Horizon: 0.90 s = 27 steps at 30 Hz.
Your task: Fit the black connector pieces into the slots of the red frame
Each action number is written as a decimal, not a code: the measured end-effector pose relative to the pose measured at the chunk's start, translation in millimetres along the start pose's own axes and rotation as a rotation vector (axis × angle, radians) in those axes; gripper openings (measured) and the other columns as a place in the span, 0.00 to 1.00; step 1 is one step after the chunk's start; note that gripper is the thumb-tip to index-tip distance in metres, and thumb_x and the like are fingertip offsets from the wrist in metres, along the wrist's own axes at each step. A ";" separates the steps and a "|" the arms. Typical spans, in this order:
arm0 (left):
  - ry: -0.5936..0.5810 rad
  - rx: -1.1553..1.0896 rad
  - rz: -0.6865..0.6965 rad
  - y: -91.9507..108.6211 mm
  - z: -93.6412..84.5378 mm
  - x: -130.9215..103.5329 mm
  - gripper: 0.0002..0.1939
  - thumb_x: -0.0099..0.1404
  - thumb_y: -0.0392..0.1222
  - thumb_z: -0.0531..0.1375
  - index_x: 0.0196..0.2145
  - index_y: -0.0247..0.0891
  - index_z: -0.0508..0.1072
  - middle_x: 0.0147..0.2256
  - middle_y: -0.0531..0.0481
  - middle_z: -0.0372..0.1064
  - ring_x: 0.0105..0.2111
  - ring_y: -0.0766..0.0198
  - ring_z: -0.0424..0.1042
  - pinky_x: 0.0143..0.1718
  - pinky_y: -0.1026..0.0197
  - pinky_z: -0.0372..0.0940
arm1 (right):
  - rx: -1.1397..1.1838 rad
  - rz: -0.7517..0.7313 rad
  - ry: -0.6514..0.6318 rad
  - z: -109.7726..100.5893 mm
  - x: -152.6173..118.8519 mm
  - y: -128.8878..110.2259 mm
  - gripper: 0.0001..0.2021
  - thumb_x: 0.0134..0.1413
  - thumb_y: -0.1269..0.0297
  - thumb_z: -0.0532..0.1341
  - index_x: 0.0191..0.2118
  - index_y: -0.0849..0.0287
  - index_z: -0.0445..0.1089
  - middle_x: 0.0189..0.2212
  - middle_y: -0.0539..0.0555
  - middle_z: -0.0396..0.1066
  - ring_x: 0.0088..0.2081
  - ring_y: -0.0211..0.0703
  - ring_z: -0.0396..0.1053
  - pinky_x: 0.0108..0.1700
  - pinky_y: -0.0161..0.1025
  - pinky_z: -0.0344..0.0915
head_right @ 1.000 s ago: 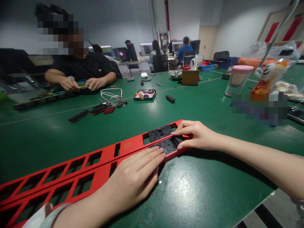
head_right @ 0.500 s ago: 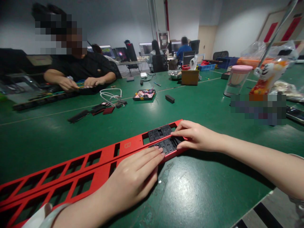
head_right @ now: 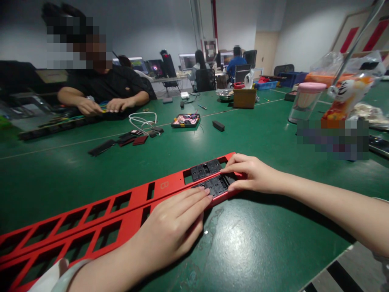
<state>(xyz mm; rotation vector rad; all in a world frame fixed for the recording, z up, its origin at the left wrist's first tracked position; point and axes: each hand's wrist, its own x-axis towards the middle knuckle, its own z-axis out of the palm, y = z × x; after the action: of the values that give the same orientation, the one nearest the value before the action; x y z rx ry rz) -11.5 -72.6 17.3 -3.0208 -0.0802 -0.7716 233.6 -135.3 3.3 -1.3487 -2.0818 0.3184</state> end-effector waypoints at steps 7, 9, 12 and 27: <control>-0.003 0.005 -0.001 0.2 0.1 0.0 0.15 0.59 0.34 0.51 0.43 0.31 0.70 0.44 0.44 0.69 0.45 0.59 0.67 0.47 0.56 0.65 | -0.068 -0.043 -0.014 0.6 0.2 2.1 0.21 0.48 0.55 0.60 0.47 0.59 0.67 0.36 0.57 0.66 0.39 0.41 0.64 0.42 0.40 0.63; 0.000 0.003 0.001 -0.1 0.3 0.0 0.15 0.59 0.34 0.51 0.43 0.31 0.70 0.44 0.44 0.69 0.45 0.59 0.67 0.47 0.56 0.65 | -0.087 -0.061 -0.021 0.2 0.4 3.0 0.21 0.48 0.55 0.59 0.48 0.59 0.67 0.36 0.58 0.67 0.40 0.42 0.64 0.42 0.40 0.63; 0.001 0.001 0.004 -0.4 0.3 0.1 0.15 0.59 0.34 0.51 0.43 0.32 0.69 0.44 0.44 0.68 0.45 0.59 0.67 0.47 0.56 0.65 | -0.107 -0.100 -0.039 -0.8 1.1 3.1 0.22 0.47 0.54 0.60 0.48 0.59 0.67 0.37 0.59 0.67 0.42 0.43 0.63 0.43 0.41 0.63; -0.012 0.006 -0.004 -0.1 0.0 -0.8 0.16 0.59 0.35 0.51 0.43 0.32 0.69 0.45 0.43 0.68 0.46 0.59 0.67 0.48 0.56 0.64 | -0.175 -0.157 -0.043 1.0 0.6 0.2 0.16 0.55 0.62 0.54 0.48 0.59 0.66 0.41 0.60 0.65 0.44 0.43 0.62 0.45 0.43 0.63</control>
<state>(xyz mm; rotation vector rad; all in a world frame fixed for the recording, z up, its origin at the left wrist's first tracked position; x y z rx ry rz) -12.2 -72.5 16.9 -3.0208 -0.0890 -0.7525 233.0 -134.6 2.7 -1.2763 -2.2797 0.1007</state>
